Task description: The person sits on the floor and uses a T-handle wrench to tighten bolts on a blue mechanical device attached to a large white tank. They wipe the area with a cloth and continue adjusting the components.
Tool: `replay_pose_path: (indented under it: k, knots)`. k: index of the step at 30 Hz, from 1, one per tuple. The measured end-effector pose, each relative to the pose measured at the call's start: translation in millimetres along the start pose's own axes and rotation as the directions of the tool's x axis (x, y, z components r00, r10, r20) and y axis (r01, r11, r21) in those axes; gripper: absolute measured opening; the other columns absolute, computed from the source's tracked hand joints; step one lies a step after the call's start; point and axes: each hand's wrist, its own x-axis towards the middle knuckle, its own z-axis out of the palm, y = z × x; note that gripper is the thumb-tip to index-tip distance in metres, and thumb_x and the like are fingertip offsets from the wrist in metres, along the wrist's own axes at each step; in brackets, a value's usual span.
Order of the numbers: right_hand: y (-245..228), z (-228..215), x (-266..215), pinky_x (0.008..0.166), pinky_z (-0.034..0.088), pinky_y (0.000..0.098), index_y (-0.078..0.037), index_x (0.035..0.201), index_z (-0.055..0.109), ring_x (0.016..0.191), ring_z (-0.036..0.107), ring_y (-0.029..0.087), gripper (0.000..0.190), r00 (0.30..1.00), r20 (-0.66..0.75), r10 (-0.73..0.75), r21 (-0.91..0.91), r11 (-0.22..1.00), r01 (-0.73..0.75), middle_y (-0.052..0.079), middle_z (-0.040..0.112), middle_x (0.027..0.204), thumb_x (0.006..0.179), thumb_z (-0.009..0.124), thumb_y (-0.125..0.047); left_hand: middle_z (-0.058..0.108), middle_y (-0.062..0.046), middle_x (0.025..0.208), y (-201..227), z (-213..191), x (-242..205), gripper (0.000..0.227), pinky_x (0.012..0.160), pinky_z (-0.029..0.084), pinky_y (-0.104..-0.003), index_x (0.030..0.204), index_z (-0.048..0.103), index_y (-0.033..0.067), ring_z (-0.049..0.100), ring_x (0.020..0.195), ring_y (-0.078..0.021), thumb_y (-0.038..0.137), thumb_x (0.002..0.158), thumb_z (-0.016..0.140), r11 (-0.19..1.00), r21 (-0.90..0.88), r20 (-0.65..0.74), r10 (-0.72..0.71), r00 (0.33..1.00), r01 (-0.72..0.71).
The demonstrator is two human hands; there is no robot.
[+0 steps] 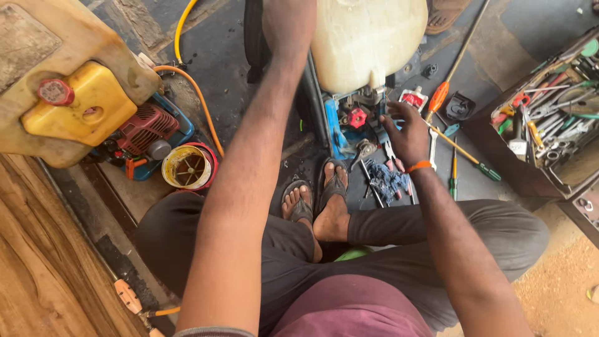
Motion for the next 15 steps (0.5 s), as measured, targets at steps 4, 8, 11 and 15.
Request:
replay_pose_path:
  k: [4,8,11,15]
  knots:
    - [-31.2,-6.2,-9.5,0.079,0.058,0.0369,-0.009,0.113,0.072,0.092,0.075,0.024,0.023,0.997,0.077,-0.015,-0.021,1.000,0.016,0.009,0.075,0.104,0.095,0.077,-0.023,0.055,-0.026,0.138,16.9,-14.1,-67.3,0.071,0.106,0.053,-0.048,0.146,0.041,-0.0040,0.060,0.127,-0.0432,0.046,0.101,0.063,0.989,-0.149,-0.156,-0.038,0.987,0.014]
    - [-44.1,5.5,8.5,0.068,0.056,0.0478,-0.015,0.110,0.073,0.085,0.072,0.035,0.025,0.974,0.221,-0.048,-0.466,0.872,0.149,0.013,0.075,0.098,0.090,0.073,-0.029,0.053,-0.019,0.141,40.9,-38.2,-156.3,0.056,0.118,0.046,-0.047,0.145,0.046,0.0018,0.055,0.137,-0.0354,0.039,0.107,0.063,0.985,-0.149,-0.237,0.055,0.970,-0.092]
    - [-42.0,10.8,27.9,0.067,0.055,0.0514,-0.021,0.120,0.071,0.081,0.072,0.038,0.033,0.962,0.263,0.080,-0.544,0.835,0.079,0.015,0.074,0.094,0.089,0.068,-0.031,0.054,-0.018,0.136,51.4,-48.0,-205.5,0.045,0.112,0.049,-0.049,0.137,0.053,0.0054,0.057,0.132,-0.0371,0.033,0.104,0.067,0.989,-0.137,-0.117,-0.072,0.991,0.056]
    - [-29.8,14.4,32.2,0.071,0.057,0.0500,-0.019,0.117,0.072,0.087,0.074,0.035,0.025,0.948,0.319,-0.019,-0.618,0.754,0.223,0.012,0.076,0.101,0.094,0.065,-0.028,0.054,-0.020,0.133,48.4,-48.4,-233.3,0.046,0.104,0.048,-0.051,0.133,0.055,0.0080,0.056,0.125,-0.0406,0.024,0.095,0.075,0.996,-0.043,-0.015,-0.078,0.997,0.077]
